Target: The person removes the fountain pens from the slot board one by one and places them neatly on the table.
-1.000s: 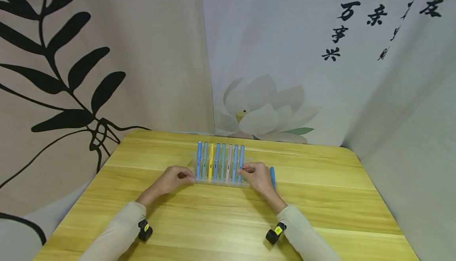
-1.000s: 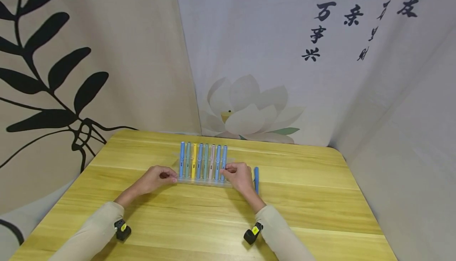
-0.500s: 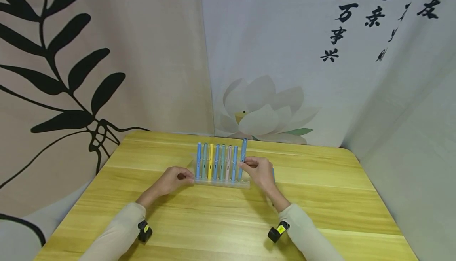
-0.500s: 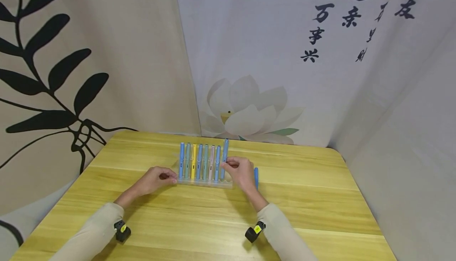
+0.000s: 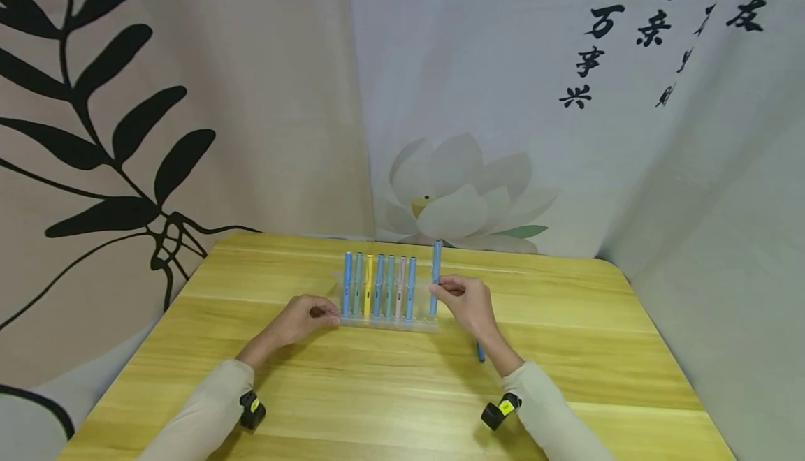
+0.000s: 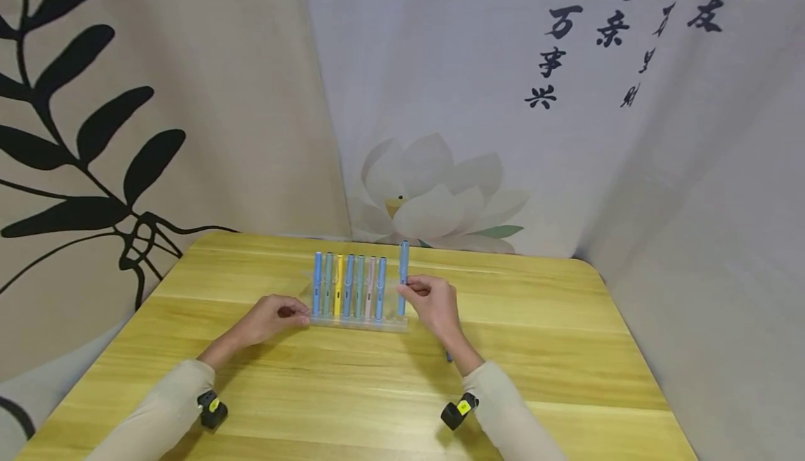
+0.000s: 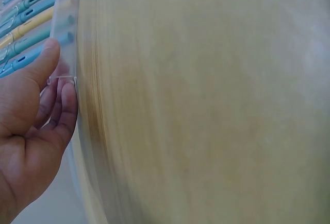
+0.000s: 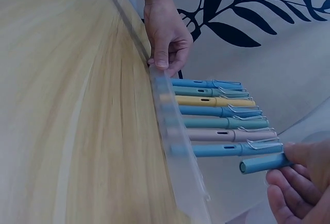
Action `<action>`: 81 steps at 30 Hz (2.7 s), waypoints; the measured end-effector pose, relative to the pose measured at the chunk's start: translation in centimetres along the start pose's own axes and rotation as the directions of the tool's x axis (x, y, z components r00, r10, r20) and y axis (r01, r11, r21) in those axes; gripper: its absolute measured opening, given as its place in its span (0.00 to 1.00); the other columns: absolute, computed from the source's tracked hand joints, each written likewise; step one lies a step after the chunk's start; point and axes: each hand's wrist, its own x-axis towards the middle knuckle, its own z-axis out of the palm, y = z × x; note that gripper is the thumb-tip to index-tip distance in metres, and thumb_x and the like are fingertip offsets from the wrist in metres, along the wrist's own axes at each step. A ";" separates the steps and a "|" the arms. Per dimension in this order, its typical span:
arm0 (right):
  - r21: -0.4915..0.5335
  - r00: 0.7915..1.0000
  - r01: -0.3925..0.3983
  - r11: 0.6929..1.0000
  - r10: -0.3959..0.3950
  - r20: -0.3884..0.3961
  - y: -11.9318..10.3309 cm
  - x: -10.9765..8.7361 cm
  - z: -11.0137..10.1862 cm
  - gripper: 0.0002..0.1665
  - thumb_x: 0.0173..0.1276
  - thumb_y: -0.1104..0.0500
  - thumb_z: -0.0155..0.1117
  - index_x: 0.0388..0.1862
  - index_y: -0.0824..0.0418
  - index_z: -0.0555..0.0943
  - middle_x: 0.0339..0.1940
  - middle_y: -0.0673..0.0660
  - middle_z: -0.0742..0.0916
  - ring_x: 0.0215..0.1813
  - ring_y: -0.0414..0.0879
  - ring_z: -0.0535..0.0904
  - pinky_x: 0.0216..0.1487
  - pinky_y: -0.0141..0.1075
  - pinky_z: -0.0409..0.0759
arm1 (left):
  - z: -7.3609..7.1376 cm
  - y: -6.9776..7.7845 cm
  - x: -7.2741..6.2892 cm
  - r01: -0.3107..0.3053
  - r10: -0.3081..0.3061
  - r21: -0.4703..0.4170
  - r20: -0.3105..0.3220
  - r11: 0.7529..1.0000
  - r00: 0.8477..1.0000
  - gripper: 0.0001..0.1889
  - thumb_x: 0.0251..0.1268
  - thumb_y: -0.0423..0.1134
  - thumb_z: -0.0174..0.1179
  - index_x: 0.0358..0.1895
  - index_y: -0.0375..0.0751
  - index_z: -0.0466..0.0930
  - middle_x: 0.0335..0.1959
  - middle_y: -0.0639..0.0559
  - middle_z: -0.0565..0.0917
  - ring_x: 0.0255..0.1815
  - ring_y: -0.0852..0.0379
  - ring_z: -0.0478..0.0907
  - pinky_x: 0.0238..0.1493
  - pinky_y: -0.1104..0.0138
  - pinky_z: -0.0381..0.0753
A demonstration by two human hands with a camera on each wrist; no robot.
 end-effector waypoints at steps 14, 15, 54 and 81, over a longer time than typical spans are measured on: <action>-0.042 1.000 -0.009 0.999 0.008 -0.012 0.8 -0.6 -2.5 0.18 0.68 0.51 0.74 0.49 0.62 0.89 0.40 0.55 0.91 0.42 0.48 0.88 0.44 0.41 0.86 | 0.0 0.0 -0.1 0.012 -0.012 -0.004 0.000 1.000 1.000 0.07 0.71 0.43 0.66 0.45 0.45 0.88 0.38 0.58 0.87 0.41 0.58 0.81 0.45 0.67 0.80; -0.043 1.000 -0.012 0.999 0.011 -0.017 0.9 -0.7 -2.7 0.18 0.68 0.51 0.74 0.49 0.62 0.89 0.40 0.55 0.91 0.42 0.48 0.88 0.43 0.41 0.86 | 0.0 0.0 -0.1 0.011 -0.011 -0.003 -0.002 1.000 1.000 0.07 0.71 0.43 0.66 0.45 0.46 0.89 0.38 0.58 0.87 0.41 0.58 0.81 0.45 0.67 0.80; -0.217 0.981 -0.184 0.959 0.166 -0.099 6.1 -3.0 -6.9 0.17 0.66 0.52 0.76 0.46 0.64 0.90 0.37 0.57 0.92 0.38 0.47 0.87 0.37 0.37 0.82 | -0.2 -0.1 -0.1 0.000 0.000 -0.007 -0.001 1.000 1.000 0.07 0.70 0.43 0.67 0.44 0.46 0.89 0.38 0.58 0.87 0.42 0.58 0.82 0.46 0.67 0.81; -0.224 0.966 -0.256 0.940 0.255 -0.033 8.0 -4.3 -7.0 0.15 0.64 0.56 0.77 0.42 0.68 0.89 0.33 0.59 0.91 0.30 0.44 0.87 0.27 0.33 0.82 | 0.0 -0.1 -0.1 0.007 -0.007 -0.034 -0.005 0.999 1.000 0.06 0.71 0.42 0.66 0.43 0.47 0.89 0.38 0.58 0.87 0.40 0.60 0.81 0.44 0.68 0.80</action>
